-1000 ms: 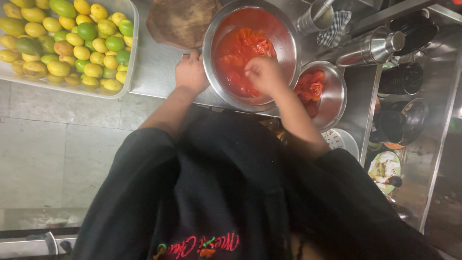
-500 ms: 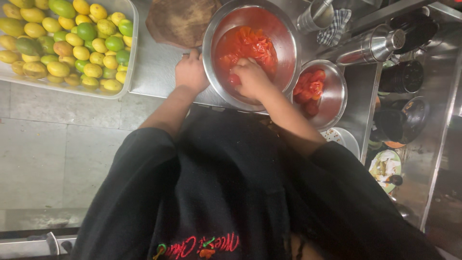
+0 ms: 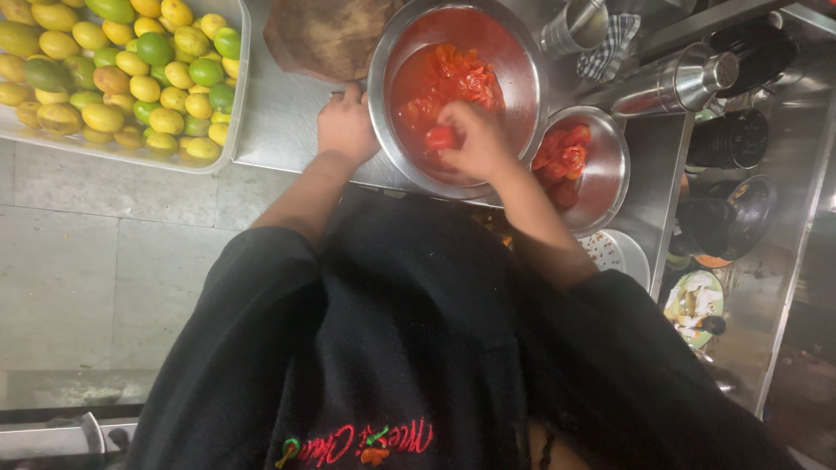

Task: The person repeatedly picks up tomato pieces from a large metal bowl, squeezes them to extract juice, and transfers the squeezed pieces into a smaller metal bowl. The process continues throughout the clip.

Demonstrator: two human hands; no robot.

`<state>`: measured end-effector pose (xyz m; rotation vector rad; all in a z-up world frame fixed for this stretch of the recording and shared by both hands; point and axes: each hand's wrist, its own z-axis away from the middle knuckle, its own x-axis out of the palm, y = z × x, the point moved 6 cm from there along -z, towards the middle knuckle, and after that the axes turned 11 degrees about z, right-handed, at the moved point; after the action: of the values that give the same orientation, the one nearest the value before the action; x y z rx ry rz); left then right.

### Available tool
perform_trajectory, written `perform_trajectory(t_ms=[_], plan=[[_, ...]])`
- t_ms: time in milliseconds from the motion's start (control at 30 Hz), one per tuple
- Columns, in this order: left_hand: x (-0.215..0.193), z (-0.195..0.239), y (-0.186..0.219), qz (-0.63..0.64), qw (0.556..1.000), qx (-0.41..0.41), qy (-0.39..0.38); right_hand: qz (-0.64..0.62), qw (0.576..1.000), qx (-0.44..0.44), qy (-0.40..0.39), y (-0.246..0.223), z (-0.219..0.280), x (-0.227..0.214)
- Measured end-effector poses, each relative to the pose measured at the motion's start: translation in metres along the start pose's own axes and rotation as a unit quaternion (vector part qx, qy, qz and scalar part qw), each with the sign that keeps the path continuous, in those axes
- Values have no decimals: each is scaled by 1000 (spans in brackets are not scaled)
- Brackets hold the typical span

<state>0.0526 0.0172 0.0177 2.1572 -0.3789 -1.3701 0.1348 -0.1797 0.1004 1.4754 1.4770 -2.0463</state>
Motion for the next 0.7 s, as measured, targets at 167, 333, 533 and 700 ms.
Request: perform_trajectory(t_ms=[167,333,533,700], plan=[[2,0,-2,5,1000,-3,-8,-157,987,21,19,15,10,-30],[4,0,-2,0,1000,-7,-19,-228,973,38,8,30,16,-39],[2,1,-2,13,1000,-2,-3,-62,993,91,46,35,21,-42],[1,1,-1,13,1000,-1,3,62,994,32,83,21,19,-50]])
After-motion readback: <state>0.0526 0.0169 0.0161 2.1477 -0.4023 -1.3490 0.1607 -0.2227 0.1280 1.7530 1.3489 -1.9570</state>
